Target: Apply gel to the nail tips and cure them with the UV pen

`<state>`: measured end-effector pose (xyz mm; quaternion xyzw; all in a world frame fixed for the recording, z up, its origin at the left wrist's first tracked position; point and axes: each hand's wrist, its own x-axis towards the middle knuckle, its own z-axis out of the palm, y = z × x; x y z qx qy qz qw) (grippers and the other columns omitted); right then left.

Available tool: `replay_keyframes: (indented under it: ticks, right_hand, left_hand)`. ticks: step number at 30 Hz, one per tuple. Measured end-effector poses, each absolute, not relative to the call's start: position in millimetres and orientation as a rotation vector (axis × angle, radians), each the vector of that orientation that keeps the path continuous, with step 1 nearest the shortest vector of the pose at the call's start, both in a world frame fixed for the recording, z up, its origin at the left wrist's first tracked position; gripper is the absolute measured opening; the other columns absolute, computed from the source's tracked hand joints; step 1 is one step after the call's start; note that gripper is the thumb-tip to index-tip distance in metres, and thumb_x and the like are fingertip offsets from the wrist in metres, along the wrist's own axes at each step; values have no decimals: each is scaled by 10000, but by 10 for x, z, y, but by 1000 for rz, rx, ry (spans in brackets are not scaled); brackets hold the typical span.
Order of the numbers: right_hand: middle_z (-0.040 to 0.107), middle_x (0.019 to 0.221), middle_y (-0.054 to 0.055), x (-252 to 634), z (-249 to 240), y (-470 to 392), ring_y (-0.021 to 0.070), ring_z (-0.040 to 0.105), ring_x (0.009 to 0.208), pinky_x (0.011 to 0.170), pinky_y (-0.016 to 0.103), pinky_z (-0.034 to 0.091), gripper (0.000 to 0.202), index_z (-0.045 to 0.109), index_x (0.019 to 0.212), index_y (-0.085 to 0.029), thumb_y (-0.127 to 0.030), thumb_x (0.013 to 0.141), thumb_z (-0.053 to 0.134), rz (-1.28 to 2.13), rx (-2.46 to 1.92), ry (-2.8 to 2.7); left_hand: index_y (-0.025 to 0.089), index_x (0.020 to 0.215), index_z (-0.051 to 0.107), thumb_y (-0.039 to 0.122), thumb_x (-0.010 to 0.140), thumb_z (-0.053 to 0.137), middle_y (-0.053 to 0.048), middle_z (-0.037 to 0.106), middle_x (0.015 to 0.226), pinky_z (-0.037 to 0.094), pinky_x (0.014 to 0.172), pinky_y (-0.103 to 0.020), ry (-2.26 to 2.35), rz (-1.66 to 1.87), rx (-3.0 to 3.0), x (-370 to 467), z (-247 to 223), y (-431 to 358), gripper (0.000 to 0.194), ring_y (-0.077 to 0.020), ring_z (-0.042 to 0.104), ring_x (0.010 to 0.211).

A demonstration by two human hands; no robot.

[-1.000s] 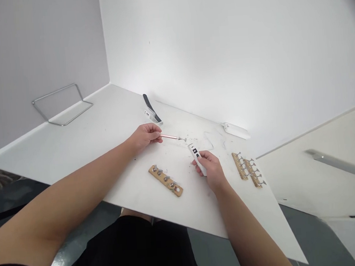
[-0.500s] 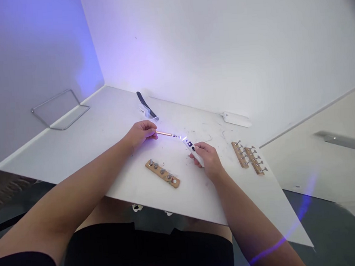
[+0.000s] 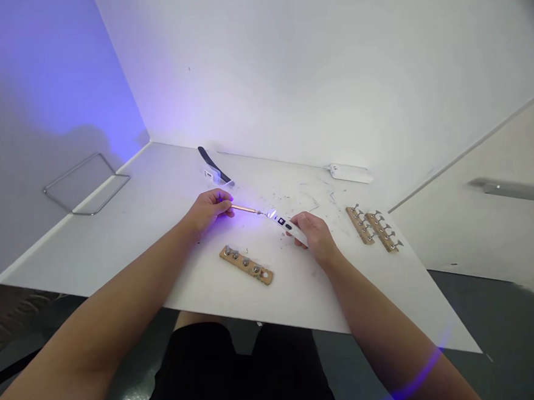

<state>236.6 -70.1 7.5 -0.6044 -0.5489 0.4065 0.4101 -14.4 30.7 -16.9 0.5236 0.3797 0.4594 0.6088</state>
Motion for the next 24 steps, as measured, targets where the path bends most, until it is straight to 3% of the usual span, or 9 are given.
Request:
replay_keyframes:
  ticks: [24]
  right_hand:
    - [605, 716, 20, 2436, 14, -672, 116, 468, 545, 486, 240, 412, 381, 563, 792, -191, -538, 812, 408, 1114, -1437, -1337]
  left_hand:
    - [150, 769, 565, 192, 623, 680, 40, 528, 570, 498, 637, -276, 904, 1091, 1061, -116, -155, 310, 191, -76, 536, 537]
